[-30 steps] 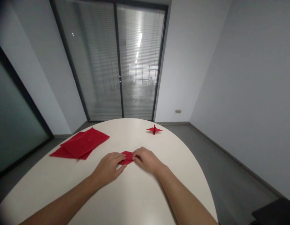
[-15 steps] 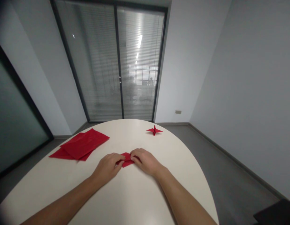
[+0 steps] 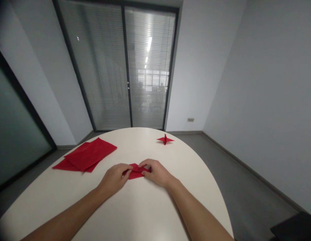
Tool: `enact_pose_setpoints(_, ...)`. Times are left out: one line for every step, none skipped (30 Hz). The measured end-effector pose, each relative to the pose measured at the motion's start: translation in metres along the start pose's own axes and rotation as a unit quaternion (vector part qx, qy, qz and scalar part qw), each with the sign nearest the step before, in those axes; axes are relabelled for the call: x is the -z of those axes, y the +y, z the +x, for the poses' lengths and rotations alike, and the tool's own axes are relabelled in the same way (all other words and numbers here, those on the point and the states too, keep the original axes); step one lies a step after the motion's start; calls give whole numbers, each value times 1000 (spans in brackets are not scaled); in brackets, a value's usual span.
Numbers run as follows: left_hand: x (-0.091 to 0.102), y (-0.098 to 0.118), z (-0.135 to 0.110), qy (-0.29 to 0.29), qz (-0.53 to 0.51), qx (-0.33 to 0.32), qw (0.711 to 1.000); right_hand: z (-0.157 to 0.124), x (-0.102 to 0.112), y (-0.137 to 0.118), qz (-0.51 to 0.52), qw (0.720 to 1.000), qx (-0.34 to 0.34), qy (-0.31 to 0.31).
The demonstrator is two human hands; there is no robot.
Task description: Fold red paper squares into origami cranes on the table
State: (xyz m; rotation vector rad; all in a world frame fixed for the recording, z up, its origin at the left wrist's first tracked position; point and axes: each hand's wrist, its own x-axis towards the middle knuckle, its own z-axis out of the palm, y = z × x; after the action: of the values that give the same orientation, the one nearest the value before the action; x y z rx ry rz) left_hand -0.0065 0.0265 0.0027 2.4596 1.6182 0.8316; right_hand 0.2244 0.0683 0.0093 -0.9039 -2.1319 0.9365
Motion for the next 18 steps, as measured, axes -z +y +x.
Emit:
enact_pose_setpoints(1, 1, 0, -2, -1, -5, 1000, 1, -1, 0, 18, 1000, -14, 8)
enact_pose_setpoints(2, 3, -1, -4, -2, -12, 1000, 2, -2, 1, 39, 999, -27, 18)
enact_pose_setpoints(3, 5, -1, -6, -4, -20, 1000, 2, -2, 1, 63, 997, -37, 29)
enact_pose_setpoints(4, 6, -2, -8, -6, -29, 1000, 3, -3, 0, 88, 994, -45, 38)
enact_pose_setpoints(4, 7, -3, -10, -7, -36, 999, 4, -3, 0, 111, 991, -51, 44)
enact_pose_setpoints(5, 8, -3, -12, -9, -42, 999, 5, -4, -1, 130, 989, -56, 46)
enact_pose_setpoints(5, 8, -3, -15, -9, -46, 999, 5, -4, -2, 144, 987, -58, 45)
enact_pose_setpoints(4, 8, -4, -16, -10, -46, 999, 5, -5, -2, 155, 985, -59, 41)
enact_pose_setpoints(4, 8, -4, -17, -9, -44, 999, 5, -5, -3, 167, 984, -57, 35)
enact_pose_setpoints(3, 8, -4, -18, -9, -42, 999, 5, -6, -3, 178, 982, -52, 28)
enact_pose_setpoints(3, 7, -4, -18, -9, -41, 999, 5, -7, -3, 189, 981, -45, 21)
enact_pose_setpoints(3, 7, -4, -19, -8, -40, 999, 4, -7, -3, 195, 980, -38, 17)
enact_pose_setpoints(3, 7, -4, -19, -7, -41, 999, 4, -8, -3, 194, 980, -33, 18)
enact_pose_setpoints(3, 7, -4, -19, -7, -43, 999, 4, -8, -2, 185, 982, -28, 24)
enact_pose_setpoints(4, 7, -4, -19, -6, -47, 999, 4, -9, -1, 170, 985, -25, 35)
enact_pose_setpoints(4, 8, -4, -19, -5, -52, 998, 5, -9, 0, 155, 986, -23, 49)
enact_pose_setpoints(5, 8, -4, -17, -5, -56, 998, 5, -9, 1, 146, 987, -22, 64)
enact_pose_setpoints(5, 9, -4, -15, -4, -60, 998, 6, -8, 3, 144, 986, -22, 76)
